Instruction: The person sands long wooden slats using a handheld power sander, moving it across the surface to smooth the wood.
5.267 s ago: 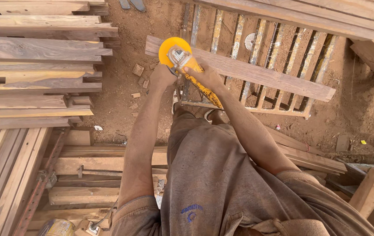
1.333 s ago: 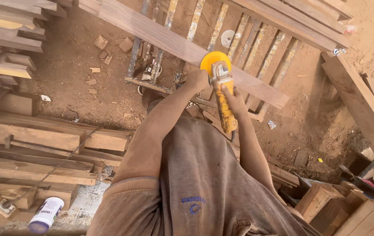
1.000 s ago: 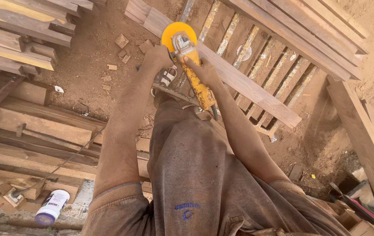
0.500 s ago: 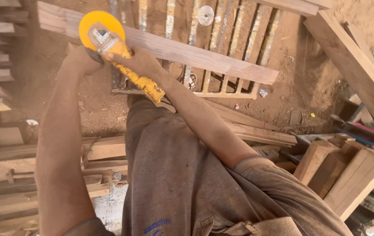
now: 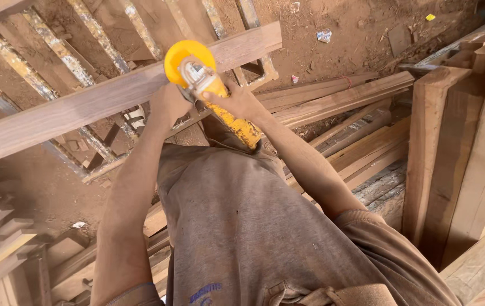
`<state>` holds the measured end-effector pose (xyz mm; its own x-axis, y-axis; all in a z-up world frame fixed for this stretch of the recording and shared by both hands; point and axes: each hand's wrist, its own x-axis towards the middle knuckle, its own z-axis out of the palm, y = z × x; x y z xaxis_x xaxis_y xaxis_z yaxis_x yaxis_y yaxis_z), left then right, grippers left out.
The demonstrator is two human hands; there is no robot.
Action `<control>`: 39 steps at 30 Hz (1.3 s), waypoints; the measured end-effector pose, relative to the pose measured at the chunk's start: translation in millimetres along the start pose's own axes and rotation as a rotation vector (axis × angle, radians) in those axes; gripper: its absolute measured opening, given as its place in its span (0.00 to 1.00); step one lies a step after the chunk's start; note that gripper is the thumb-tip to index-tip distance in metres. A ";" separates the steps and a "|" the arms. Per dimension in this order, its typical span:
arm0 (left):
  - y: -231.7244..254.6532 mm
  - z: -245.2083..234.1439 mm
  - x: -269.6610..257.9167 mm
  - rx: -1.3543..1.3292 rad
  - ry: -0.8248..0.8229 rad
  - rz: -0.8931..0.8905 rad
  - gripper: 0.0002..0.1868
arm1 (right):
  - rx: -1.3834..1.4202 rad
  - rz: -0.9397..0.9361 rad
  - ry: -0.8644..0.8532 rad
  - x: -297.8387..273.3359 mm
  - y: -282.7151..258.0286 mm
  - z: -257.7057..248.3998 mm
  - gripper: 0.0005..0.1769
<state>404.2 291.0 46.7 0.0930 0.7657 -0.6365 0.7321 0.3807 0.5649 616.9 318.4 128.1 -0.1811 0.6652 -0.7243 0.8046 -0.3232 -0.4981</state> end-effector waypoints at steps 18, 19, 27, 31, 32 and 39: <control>122.7 22.8 90.4 0.302 -0.235 0.079 0.17 | 0.269 0.126 0.168 4.9 97.7 -70.1 0.60; 113.6 18.2 77.1 0.301 -0.252 0.034 0.16 | 0.221 0.137 0.101 3.7 93.2 -61.5 0.61; 99.8 22.7 35.4 0.308 -0.086 0.088 0.18 | 0.239 0.143 0.158 -26.2 70.9 -54.9 0.60; 129.4 21.7 20.3 0.389 -0.073 0.152 0.18 | 0.243 0.216 0.250 -56.9 79.5 -50.1 0.53; 134.3 17.9 13.5 0.374 -0.092 0.192 0.18 | 0.259 0.231 0.254 -65.3 80.8 -43.9 0.53; 133.6 15.1 0.4 0.407 -0.122 0.306 0.18 | 0.323 0.100 0.494 -92.7 82.6 -2.5 0.49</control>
<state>512.2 334.3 114.0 0.4042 0.7352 -0.5442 0.8597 -0.1023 0.5004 701.5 231.8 155.3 0.2333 0.8302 -0.5063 0.5775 -0.5372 -0.6148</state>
